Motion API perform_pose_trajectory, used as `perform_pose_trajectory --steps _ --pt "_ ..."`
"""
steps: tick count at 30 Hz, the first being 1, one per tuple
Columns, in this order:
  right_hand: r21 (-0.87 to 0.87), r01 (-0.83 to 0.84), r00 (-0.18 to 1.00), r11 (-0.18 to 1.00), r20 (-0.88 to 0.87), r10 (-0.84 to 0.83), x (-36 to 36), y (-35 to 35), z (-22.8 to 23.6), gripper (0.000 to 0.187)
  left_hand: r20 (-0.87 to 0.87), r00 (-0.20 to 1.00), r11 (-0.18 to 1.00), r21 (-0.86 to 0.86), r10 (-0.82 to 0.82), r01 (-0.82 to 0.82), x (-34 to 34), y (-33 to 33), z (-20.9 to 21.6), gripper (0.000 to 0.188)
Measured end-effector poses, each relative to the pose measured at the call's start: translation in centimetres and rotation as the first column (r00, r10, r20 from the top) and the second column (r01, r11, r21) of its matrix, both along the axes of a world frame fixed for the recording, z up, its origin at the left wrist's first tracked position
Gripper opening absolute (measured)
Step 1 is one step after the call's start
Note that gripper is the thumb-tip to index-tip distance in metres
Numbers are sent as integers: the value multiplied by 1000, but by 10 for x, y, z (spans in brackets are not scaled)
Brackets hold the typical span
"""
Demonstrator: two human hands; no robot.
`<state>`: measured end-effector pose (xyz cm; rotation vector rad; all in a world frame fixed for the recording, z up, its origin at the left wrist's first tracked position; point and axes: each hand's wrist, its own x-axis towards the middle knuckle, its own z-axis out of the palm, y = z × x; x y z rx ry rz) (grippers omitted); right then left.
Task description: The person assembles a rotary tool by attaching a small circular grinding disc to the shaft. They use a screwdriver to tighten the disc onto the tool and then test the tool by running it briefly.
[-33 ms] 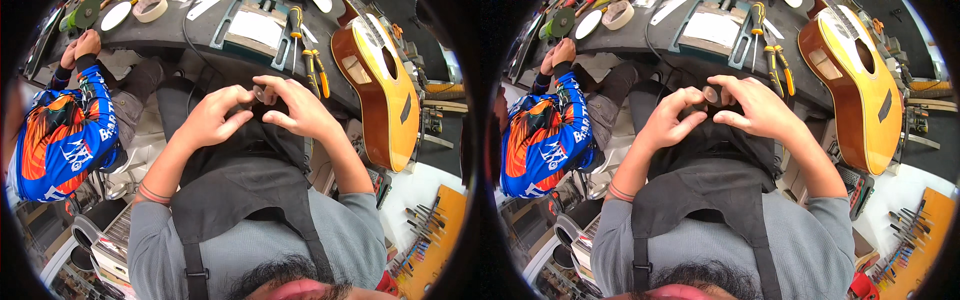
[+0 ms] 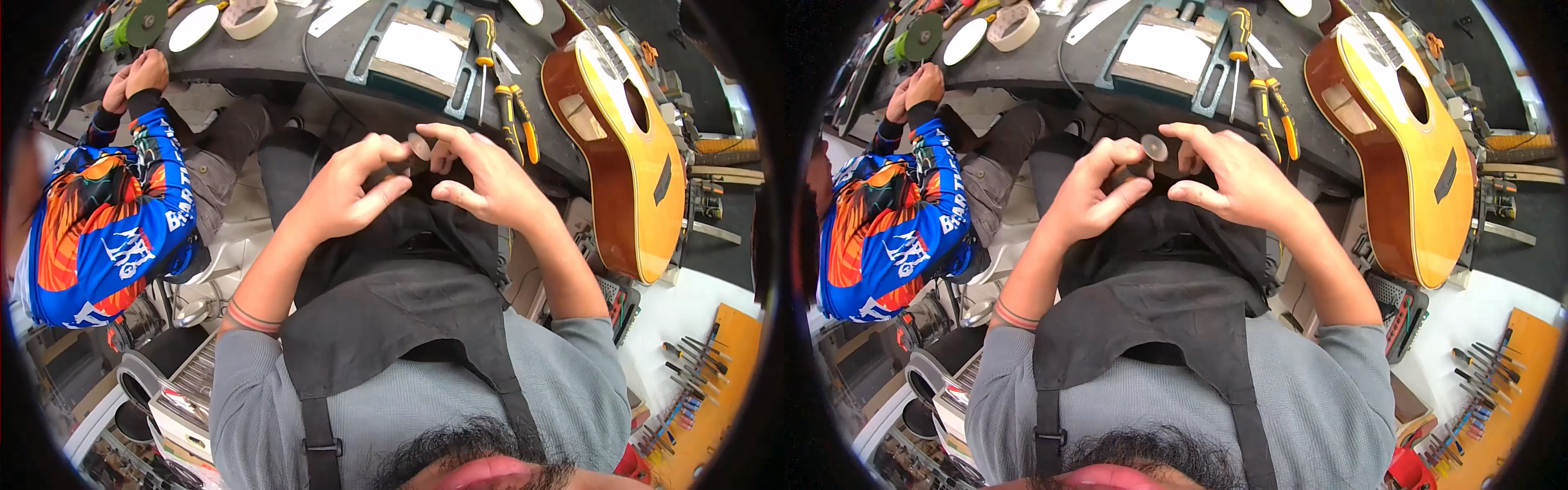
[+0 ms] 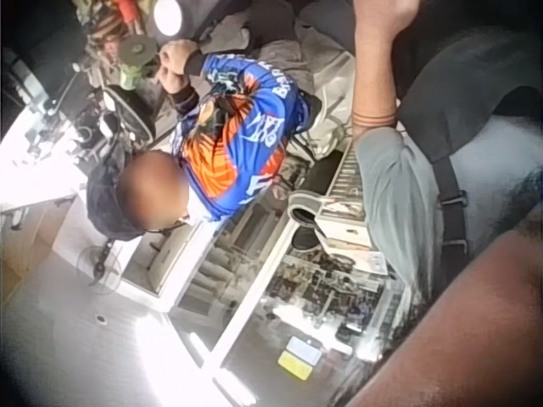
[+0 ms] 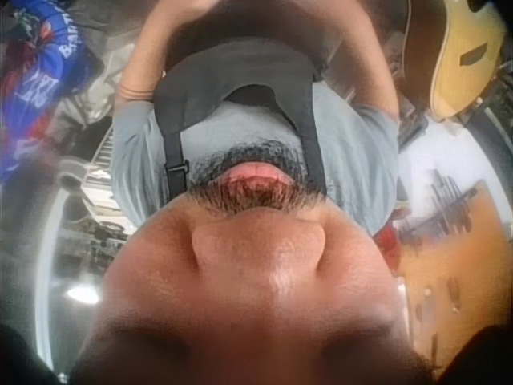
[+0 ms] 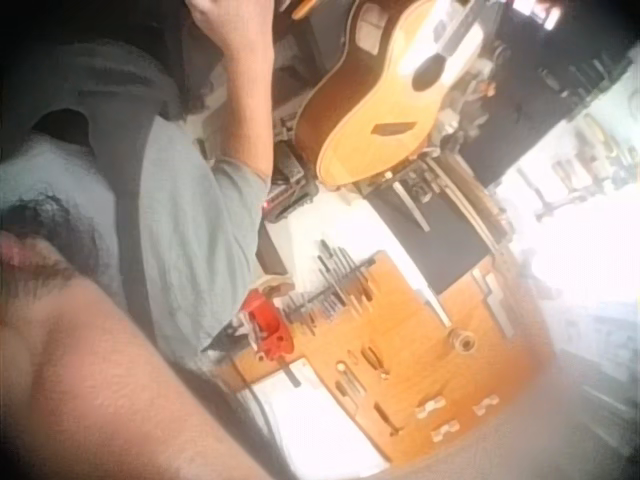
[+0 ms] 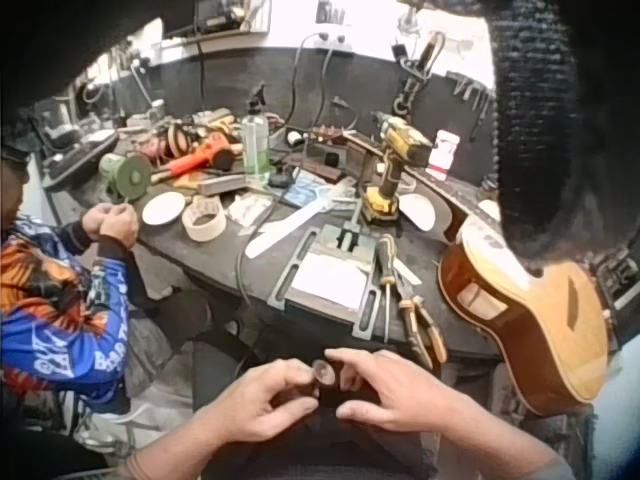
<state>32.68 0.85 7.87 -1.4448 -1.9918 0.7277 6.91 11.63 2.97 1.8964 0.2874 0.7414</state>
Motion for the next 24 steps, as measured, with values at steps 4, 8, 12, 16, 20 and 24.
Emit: perform_pose_trajectory --steps 4,8,12,16,20,24 --pt "-227 27 920 974 -376 -113 -21 2 -20 60 195 974 897 -443 113 -16 2 11 25 35" --pt "-172 -131 859 976 -511 25 -62 12 -37 65 296 938 851 -525 182 0 4 16 48 37" --pt "-218 -227 764 949 -644 35 -96 11 -26 76 321 921 834 -551 222 -9 5 20 57 36" --pt "-355 -373 568 857 -818 -91 -106 9 -26 73 305 910 794 -607 282 -43 5 17 66 35" --pt "-313 -361 575 879 -816 -54 -106 3 -30 69 315 905 799 -600 287 -44 6 8 67 35" --pt "-245 -335 610 910 -792 12 -107 0 -37 71 323 909 831 -555 261 -41 4 5 61 37"
